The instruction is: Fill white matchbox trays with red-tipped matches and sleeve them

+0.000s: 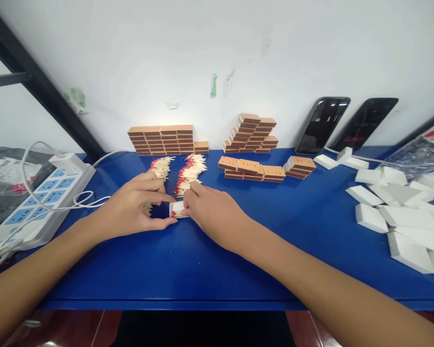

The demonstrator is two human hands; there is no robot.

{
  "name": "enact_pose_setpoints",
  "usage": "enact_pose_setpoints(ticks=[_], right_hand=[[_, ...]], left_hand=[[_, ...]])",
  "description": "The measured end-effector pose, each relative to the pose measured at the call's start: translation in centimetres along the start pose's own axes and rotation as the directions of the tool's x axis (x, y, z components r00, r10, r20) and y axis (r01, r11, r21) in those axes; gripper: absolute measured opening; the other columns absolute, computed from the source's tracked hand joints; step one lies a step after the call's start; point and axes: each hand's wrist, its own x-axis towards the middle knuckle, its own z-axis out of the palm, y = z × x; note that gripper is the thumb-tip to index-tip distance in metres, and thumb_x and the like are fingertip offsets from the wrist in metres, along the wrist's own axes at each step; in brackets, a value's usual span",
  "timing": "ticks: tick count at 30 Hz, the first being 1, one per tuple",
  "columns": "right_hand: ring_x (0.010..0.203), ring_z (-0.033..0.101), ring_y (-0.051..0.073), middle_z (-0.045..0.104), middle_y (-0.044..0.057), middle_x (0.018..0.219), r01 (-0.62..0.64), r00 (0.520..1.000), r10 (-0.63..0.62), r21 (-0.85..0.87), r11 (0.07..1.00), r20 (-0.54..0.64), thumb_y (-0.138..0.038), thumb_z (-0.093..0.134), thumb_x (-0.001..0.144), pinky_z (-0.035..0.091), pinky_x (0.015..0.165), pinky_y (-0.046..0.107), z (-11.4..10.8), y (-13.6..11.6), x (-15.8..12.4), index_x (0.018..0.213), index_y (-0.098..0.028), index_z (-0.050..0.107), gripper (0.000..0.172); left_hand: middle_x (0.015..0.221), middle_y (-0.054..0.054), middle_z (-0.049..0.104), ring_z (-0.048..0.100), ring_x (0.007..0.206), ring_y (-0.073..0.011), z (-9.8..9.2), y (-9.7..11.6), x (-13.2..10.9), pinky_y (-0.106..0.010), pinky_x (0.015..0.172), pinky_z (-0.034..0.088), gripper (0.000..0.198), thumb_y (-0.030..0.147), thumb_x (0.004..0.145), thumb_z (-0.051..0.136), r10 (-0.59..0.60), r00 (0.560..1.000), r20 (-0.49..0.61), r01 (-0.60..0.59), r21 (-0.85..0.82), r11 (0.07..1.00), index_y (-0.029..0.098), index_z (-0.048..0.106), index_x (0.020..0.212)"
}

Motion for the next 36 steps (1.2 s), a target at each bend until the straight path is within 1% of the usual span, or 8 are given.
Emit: enact_pose_setpoints(ticks=[2, 5, 7, 9, 11, 15, 23, 36], right_hand=[[0.077, 0.06, 0.016, 0.066, 0.004, 0.104, -0.006, 1.0, 0.007, 0.08, 0.997, -0.012, -0.022, 0.067, 0.104, 0.038, 0.066, 0.031, -0.2, 0.3, 0.0, 0.1, -0.02, 0.067, 0.005], [0.078, 0.059, 0.015, 0.065, 0.003, 0.1, 0.0, 0.995, 0.019, 0.192, 0.981, -0.097, -0.022, 0.066, 0.104, 0.039, 0.069, 0.03, 0.0, 1.2, 0.2, 0.099, -0.021, 0.067, 0.005], [0.08, 0.059, 0.016, 0.064, 0.003, 0.098, 0.016, 0.986, 0.023, 0.228, 0.973, -0.166, -0.023, 0.065, 0.104, 0.04, 0.07, 0.03, 0.4, 1.9, 0.4, 0.103, -0.021, 0.069, 0.004], [0.08, 0.058, 0.016, 0.063, 0.003, 0.099, 0.03, 0.98, 0.018, 0.234, 0.972, -0.198, -0.024, 0.065, 0.104, 0.041, 0.072, 0.03, 1.0, 2.6, 0.7, 0.112, -0.021, 0.07, 0.009], [0.08, 0.058, 0.016, 0.063, 0.004, 0.101, 0.037, 0.983, 0.006, 0.228, 0.973, -0.184, -0.023, 0.065, 0.104, 0.042, 0.072, 0.03, 1.7, 3.1, 1.0, 0.117, -0.022, 0.071, 0.015], [0.083, 0.059, 0.017, 0.061, 0.004, 0.103, 0.04, 0.989, -0.005, 0.228, 0.973, -0.15, -0.022, 0.063, 0.105, 0.043, 0.074, 0.03, 2.4, 3.3, 1.4, 0.117, -0.022, 0.073, 0.016], [0.081, 0.058, 0.016, 0.06, 0.004, 0.101, 0.035, 0.987, 0.0, 0.22, 0.975, -0.158, -0.022, 0.062, 0.105, 0.043, 0.074, 0.03, 2.5, 3.2, 1.5, 0.118, -0.022, 0.074, 0.017], [0.074, 0.053, 0.014, 0.06, 0.001, 0.093, 0.03, 0.989, 0.013, 0.281, 0.959, -0.15, -0.017, 0.067, 0.101, 0.038, 0.07, 0.028, 2.6, 3.3, 1.9, 0.106, -0.02, 0.074, 0.009]], left_hand=[[0.078, -0.002, 0.065, 0.055, 0.08, -0.0192, -0.1, 0.1, 0.0, -0.038, 0.078, 0.045, 0.025, 0.046, 0.092, 0.08, -0.002, 1.0, 0.003, 0.002, -0.009, 1.0, 0.02, 0.081, 0.096], [0.078, -0.002, 0.065, 0.056, 0.08, -0.0189, -0.3, 0.3, 0.1, -0.038, 0.078, 0.045, 0.026, 0.046, 0.092, 0.08, 0.001, 1.0, 0.027, 0.0, -0.029, 1.0, 0.021, 0.082, 0.097], [0.079, -0.002, 0.065, 0.057, 0.08, -0.0189, -0.4, 0.4, 0.1, -0.037, 0.077, 0.045, 0.027, 0.047, 0.092, 0.08, -0.005, 0.999, 0.052, 0.007, -0.051, 0.999, 0.021, 0.082, 0.096], [0.079, -0.002, 0.066, 0.057, 0.08, -0.0189, -0.4, 0.6, 0.2, -0.037, 0.078, 0.046, 0.027, 0.048, 0.091, 0.081, -0.011, 0.998, 0.062, 0.015, -0.062, 0.998, 0.022, 0.083, 0.096], [0.079, -0.002, 0.067, 0.057, 0.081, -0.0193, -0.5, 0.6, 0.2, -0.038, 0.08, 0.047, 0.026, 0.048, 0.09, 0.081, -0.01, 0.998, 0.06, 0.014, -0.058, 0.998, 0.022, 0.083, 0.095], [0.078, -0.001, 0.066, 0.058, 0.081, -0.0198, -0.7, 0.6, 0.2, -0.04, 0.084, 0.047, 0.027, 0.048, 0.09, 0.081, -0.016, 0.997, 0.07, 0.018, -0.041, 0.999, 0.022, 0.083, 0.095], [0.079, -0.001, 0.067, 0.059, 0.083, -0.02, -0.9, 0.8, 0.3, -0.039, 0.085, 0.047, 0.025, 0.045, 0.088, 0.082, -0.023, 0.997, 0.077, 0.027, -0.049, 0.998, 0.021, 0.083, 0.094], [0.078, -0.001, 0.066, 0.056, 0.082, -0.0199, -0.9, 0.6, 0.3, -0.038, 0.083, 0.046, 0.024, 0.045, 0.086, 0.084, -0.039, 0.996, 0.076, 0.043, -0.046, 0.998, 0.022, 0.083, 0.093]])
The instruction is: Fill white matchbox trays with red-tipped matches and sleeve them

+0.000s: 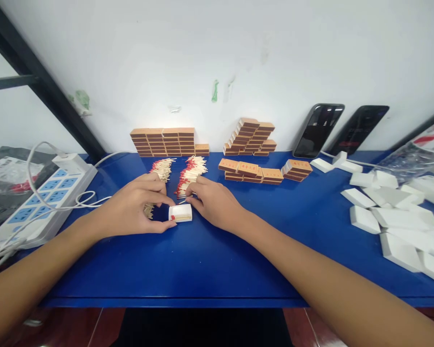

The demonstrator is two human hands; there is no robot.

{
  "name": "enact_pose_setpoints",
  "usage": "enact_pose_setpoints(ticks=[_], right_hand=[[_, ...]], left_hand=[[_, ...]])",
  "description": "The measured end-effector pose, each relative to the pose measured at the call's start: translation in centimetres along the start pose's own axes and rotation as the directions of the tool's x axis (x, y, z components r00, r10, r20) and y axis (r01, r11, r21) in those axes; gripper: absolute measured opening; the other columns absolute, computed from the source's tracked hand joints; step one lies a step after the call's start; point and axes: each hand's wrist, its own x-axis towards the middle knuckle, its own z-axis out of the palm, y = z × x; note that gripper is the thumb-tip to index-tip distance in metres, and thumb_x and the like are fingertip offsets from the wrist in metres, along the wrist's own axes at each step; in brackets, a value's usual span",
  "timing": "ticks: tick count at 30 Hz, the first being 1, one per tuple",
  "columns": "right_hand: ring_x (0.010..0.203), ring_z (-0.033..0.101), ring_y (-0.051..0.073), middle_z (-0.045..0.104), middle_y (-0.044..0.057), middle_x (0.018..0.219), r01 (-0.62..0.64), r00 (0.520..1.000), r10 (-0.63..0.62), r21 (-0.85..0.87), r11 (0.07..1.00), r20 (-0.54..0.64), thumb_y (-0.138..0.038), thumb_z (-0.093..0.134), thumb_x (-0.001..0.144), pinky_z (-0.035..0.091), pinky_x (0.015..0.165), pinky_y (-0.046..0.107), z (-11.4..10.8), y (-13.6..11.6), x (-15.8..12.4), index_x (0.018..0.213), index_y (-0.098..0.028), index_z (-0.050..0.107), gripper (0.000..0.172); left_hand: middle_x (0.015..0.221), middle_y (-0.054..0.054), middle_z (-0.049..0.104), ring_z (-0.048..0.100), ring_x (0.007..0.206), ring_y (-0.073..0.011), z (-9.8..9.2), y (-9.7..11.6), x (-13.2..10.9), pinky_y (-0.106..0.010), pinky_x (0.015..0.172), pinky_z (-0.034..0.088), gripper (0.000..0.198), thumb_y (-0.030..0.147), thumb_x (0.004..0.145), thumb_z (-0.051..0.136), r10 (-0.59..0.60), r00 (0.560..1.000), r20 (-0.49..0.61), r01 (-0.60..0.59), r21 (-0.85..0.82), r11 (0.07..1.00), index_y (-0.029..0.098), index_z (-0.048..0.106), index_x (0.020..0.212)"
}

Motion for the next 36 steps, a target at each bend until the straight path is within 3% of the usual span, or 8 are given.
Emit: enact_pose_setpoints(ticks=[4, 13, 18, 26, 36], right_hand=[[0.076, 0.053, 0.014, 0.061, 0.002, 0.093, -0.021, 1.0, 0.021, -0.002, 1.0, 0.02, -0.014, 0.066, 0.101, 0.038, 0.071, 0.028, -0.1, -0.1, 0.1, 0.1, -0.019, 0.073, 0.009], [0.091, 0.063, 0.019, 0.066, 0.007, 0.11, -0.101, 0.988, 0.111, -0.094, 0.99, 0.107, -0.017, 0.06, 0.107, 0.043, 0.078, 0.031, -0.9, -1.5, 0.2, 0.106, -0.019, 0.069, 0.009], [0.088, 0.062, 0.019, 0.066, 0.006, 0.109, -0.087, 0.991, 0.099, -0.135, 0.987, 0.085, -0.019, 0.061, 0.107, 0.043, 0.075, 0.031, -2.1, -2.6, -0.4, 0.105, -0.019, 0.067, 0.006], [0.084, 0.062, 0.018, 0.067, 0.005, 0.109, -0.067, 0.978, 0.097, -0.163, 0.984, 0.183, -0.018, 0.058, 0.108, 0.041, 0.072, 0.032, -2.4, -4.4, -1.4, 0.105, -0.019, 0.066, 0.008], [0.08, 0.058, 0.014, 0.066, 0.004, 0.108, -0.04, 0.984, 0.053, -0.076, 0.996, 0.171, -0.02, 0.062, 0.105, 0.04, 0.07, 0.03, -2.7, -3.8, -1.4, 0.107, -0.02, 0.07, 0.008]], left_hand=[[0.077, -0.001, 0.064, 0.055, 0.081, -0.0199, 0.0, 0.0, 0.0, -0.038, 0.081, 0.045, 0.025, 0.046, 0.086, 0.084, -0.006, 1.0, 0.011, 0.006, 0.003, 1.0, 0.022, 0.083, 0.092], [0.08, -0.002, 0.065, 0.056, 0.083, -0.0199, -0.2, 0.1, 0.1, -0.038, 0.082, 0.045, 0.028, 0.049, 0.086, 0.084, -0.021, 0.999, 0.041, 0.021, 0.009, 1.0, 0.022, 0.084, 0.094], [0.081, -0.001, 0.066, 0.058, 0.084, -0.0199, 0.0, 0.0, 0.0, -0.039, 0.085, 0.045, 0.026, 0.046, 0.086, 0.083, -0.021, 0.999, 0.043, 0.02, 0.013, 1.0, 0.022, 0.084, 0.094], [0.078, -0.001, 0.065, 0.057, 0.081, -0.0197, 0.4, -0.4, 0.0, -0.039, 0.082, 0.046, 0.027, 0.047, 0.088, 0.083, 0.01, 1.0, -0.017, -0.01, 0.02, 1.0, 0.021, 0.083, 0.093], [0.078, -0.001, 0.065, 0.058, 0.08, -0.0195, 0.5, -0.5, -0.1, -0.04, 0.082, 0.046, 0.027, 0.048, 0.089, 0.083, 0.036, 0.999, -0.031, -0.035, 0.032, 0.999, 0.021, 0.081, 0.094]])
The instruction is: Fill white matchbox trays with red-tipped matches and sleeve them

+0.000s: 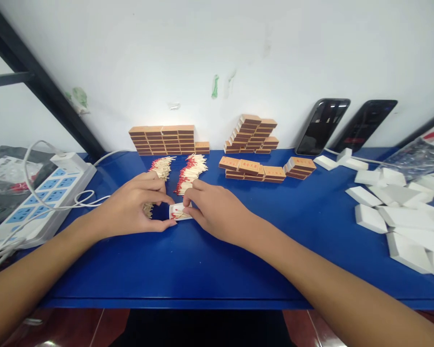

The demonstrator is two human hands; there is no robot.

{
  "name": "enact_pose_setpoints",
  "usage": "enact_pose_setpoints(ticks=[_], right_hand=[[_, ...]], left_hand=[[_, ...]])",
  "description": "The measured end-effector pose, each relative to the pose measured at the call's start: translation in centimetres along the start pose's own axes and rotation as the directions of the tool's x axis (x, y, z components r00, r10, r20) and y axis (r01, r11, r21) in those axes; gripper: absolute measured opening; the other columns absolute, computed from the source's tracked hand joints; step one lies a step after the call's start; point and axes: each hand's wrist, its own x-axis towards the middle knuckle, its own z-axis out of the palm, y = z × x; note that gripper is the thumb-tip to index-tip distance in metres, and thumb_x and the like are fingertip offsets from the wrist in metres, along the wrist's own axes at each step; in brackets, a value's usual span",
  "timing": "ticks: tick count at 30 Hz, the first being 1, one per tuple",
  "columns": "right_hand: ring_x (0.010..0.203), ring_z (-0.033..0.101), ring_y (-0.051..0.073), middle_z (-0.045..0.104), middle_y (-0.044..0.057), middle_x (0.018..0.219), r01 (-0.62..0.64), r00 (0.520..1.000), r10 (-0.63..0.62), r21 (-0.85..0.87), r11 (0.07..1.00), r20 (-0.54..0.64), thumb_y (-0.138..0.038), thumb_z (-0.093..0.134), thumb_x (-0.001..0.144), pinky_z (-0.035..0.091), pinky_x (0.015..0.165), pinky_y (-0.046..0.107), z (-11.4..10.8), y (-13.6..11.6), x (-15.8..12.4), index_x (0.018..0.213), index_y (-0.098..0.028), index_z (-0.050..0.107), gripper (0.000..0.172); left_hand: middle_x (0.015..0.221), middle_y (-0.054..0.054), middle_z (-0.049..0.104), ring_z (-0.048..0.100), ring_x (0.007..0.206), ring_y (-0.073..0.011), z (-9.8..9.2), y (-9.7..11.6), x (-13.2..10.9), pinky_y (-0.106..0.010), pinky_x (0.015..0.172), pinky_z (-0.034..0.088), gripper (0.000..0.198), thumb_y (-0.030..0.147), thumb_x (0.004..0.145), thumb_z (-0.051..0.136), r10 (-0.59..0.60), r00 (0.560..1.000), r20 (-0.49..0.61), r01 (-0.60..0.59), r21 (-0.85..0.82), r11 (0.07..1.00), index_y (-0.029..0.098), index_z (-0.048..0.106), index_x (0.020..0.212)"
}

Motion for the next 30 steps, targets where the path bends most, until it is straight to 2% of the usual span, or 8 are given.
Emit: enact_pose_setpoints(ticks=[5, 13, 21, 26, 30], right_hand=[[0.078, 0.056, 0.013, 0.064, 0.003, 0.105, 0.008, 0.999, -0.01, 0.039, 0.999, 0.042, -0.02, 0.063, 0.105, 0.039, 0.07, 0.029, 0.0, 0.0, 0.0, 0.101, -0.019, 0.072, 0.01], [0.078, 0.056, 0.014, 0.064, 0.002, 0.097, 0.016, 1.0, -0.018, 0.066, 0.998, 0.022, -0.024, 0.068, 0.103, 0.039, 0.069, 0.029, 0.0, 0.2, -0.1, 0.093, -0.019, 0.071, 0.011], [0.077, 0.057, 0.014, 0.063, 0.002, 0.091, 0.139, 0.99, -0.139, 0.14, 0.98, -0.012, -0.02, 0.063, 0.104, 0.041, 0.07, 0.029, 0.0, 0.7, 0.0, 0.097, -0.021, 0.076, 0.015], [0.075, 0.054, 0.014, 0.061, 0.001, 0.088, 0.099, 0.982, -0.075, 0.133, 0.986, -0.174, -0.019, 0.066, 0.1, 0.04, 0.071, 0.029, 0.1, 2.2, 0.7, 0.096, -0.02, 0.075, 0.01], [0.076, 0.054, 0.015, 0.06, 0.002, 0.092, 0.013, 0.986, -0.007, 0.037, 0.999, -0.165, -0.018, 0.067, 0.099, 0.038, 0.071, 0.029, 0.4, 3.6, 1.4, 0.096, -0.018, 0.074, 0.008]], left_hand=[[0.077, 0.0, 0.064, 0.058, 0.08, -0.0195, 0.0, 0.1, 0.0, -0.039, 0.079, 0.046, 0.025, 0.046, 0.088, 0.084, 0.009, 1.0, -0.008, -0.009, -0.012, 1.0, 0.021, 0.081, 0.092], [0.078, -0.002, 0.065, 0.056, 0.08, -0.0196, -0.2, 0.7, 0.2, -0.039, 0.078, 0.047, 0.023, 0.043, 0.09, 0.081, 0.024, 0.998, -0.055, -0.026, -0.035, 0.999, 0.02, 0.08, 0.091], [0.079, -0.002, 0.065, 0.057, 0.082, -0.0202, -0.2, 0.7, 0.1, -0.039, 0.08, 0.047, 0.022, 0.043, 0.09, 0.081, 0.01, 1.0, -0.014, -0.011, -0.049, 0.999, 0.021, 0.081, 0.093], [0.08, -0.002, 0.065, 0.057, 0.082, -0.0201, -0.3, 0.7, 0.1, -0.038, 0.079, 0.046, 0.027, 0.047, 0.088, 0.082, -0.014, 0.999, 0.043, 0.017, -0.053, 0.998, 0.021, 0.082, 0.095], [0.08, -0.002, 0.065, 0.057, 0.082, -0.0196, -0.4, 0.8, 0.1, -0.038, 0.08, 0.046, 0.026, 0.047, 0.088, 0.082, -0.025, 0.998, 0.065, 0.029, -0.054, 0.998, 0.021, 0.082, 0.094]])
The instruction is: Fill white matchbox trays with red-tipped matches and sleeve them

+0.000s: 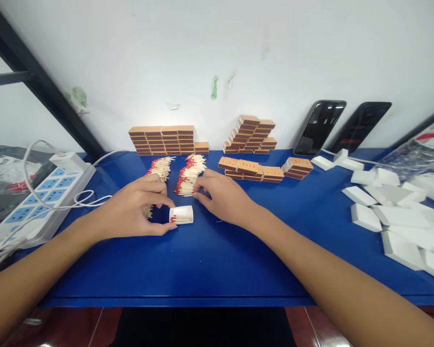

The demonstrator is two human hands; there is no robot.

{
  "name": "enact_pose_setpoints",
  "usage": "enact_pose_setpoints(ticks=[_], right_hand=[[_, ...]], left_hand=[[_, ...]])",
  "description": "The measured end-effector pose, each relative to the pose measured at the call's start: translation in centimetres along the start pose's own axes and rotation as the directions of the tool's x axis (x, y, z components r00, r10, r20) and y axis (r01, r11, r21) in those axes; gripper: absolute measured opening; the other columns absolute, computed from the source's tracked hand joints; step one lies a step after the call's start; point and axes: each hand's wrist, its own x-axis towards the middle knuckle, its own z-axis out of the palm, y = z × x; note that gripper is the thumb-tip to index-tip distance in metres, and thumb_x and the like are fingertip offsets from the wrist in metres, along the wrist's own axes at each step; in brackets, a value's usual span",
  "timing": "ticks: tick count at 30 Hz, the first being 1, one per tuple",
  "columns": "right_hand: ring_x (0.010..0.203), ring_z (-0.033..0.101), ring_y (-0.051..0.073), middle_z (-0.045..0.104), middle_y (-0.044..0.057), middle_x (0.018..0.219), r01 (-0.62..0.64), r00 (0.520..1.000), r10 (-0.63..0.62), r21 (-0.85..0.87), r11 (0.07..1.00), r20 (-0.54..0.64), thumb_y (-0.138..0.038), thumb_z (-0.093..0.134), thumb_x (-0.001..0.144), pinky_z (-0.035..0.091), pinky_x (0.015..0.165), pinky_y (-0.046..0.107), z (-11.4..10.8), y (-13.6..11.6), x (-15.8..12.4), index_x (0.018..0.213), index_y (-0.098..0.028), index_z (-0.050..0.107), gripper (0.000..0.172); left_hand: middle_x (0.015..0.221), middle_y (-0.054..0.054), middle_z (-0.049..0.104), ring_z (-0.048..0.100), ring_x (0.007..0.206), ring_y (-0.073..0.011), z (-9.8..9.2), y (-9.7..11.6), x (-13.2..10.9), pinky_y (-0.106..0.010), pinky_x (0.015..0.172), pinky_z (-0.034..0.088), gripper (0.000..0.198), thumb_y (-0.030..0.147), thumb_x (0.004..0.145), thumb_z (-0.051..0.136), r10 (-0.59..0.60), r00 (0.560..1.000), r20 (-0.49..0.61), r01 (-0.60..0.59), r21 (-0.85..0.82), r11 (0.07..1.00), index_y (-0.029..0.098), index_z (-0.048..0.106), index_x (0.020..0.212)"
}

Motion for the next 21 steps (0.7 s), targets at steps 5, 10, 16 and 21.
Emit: enact_pose_setpoints(ticks=[5, 10, 16, 21], right_hand=[[0.078, 0.055, 0.015, 0.06, 0.003, 0.093, -0.005, 0.999, 0.007, -0.043, 0.999, 0.036, -0.018, 0.066, 0.1, 0.038, 0.072, 0.029, 0.7, 0.4, 0.2, 0.093, -0.018, 0.071, 0.009], [0.078, 0.055, 0.015, 0.062, 0.003, 0.099, 0.007, 1.0, -0.006, -0.043, 0.999, 0.03, -0.019, 0.063, 0.102, 0.037, 0.07, 0.029, 1.5, -0.1, 0.1, 0.099, -0.018, 0.069, 0.007], [0.082, 0.058, 0.015, 0.062, 0.004, 0.101, 0.026, 1.0, -0.026, -0.065, 0.998, -0.003, -0.017, 0.062, 0.103, 0.038, 0.071, 0.028, 2.0, -0.5, 0.4, 0.104, -0.019, 0.07, 0.008], [0.084, 0.06, 0.016, 0.062, 0.004, 0.1, 0.04, 0.999, -0.041, -0.083, 0.996, -0.002, -0.017, 0.063, 0.103, 0.04, 0.073, 0.029, 2.0, -0.6, 0.4, 0.105, -0.019, 0.074, 0.011]], left_hand=[[0.079, -0.002, 0.064, 0.057, 0.082, -0.0196, -0.1, 0.1, 0.0, -0.037, 0.077, 0.046, 0.028, 0.047, 0.087, 0.082, -0.012, 1.0, -0.004, 0.012, 0.006, 1.0, 0.02, 0.082, 0.093], [0.08, -0.002, 0.064, 0.057, 0.082, -0.0194, 0.0, 0.1, 0.0, -0.036, 0.076, 0.046, 0.026, 0.046, 0.087, 0.082, -0.014, 1.0, 0.003, 0.014, 0.006, 1.0, 0.02, 0.082, 0.093], [0.078, -0.002, 0.065, 0.057, 0.082, -0.02, -0.1, 0.0, 0.0, -0.036, 0.077, 0.046, 0.026, 0.047, 0.087, 0.082, 0.002, 1.0, -0.007, -0.002, 0.013, 1.0, 0.021, 0.082, 0.091], [0.08, -0.002, 0.065, 0.058, 0.083, -0.02, 0.0, 0.0, 0.0, -0.037, 0.078, 0.047, 0.026, 0.046, 0.087, 0.082, -0.002, 1.0, 0.001, 0.002, 0.016, 1.0, 0.021, 0.082, 0.093]])
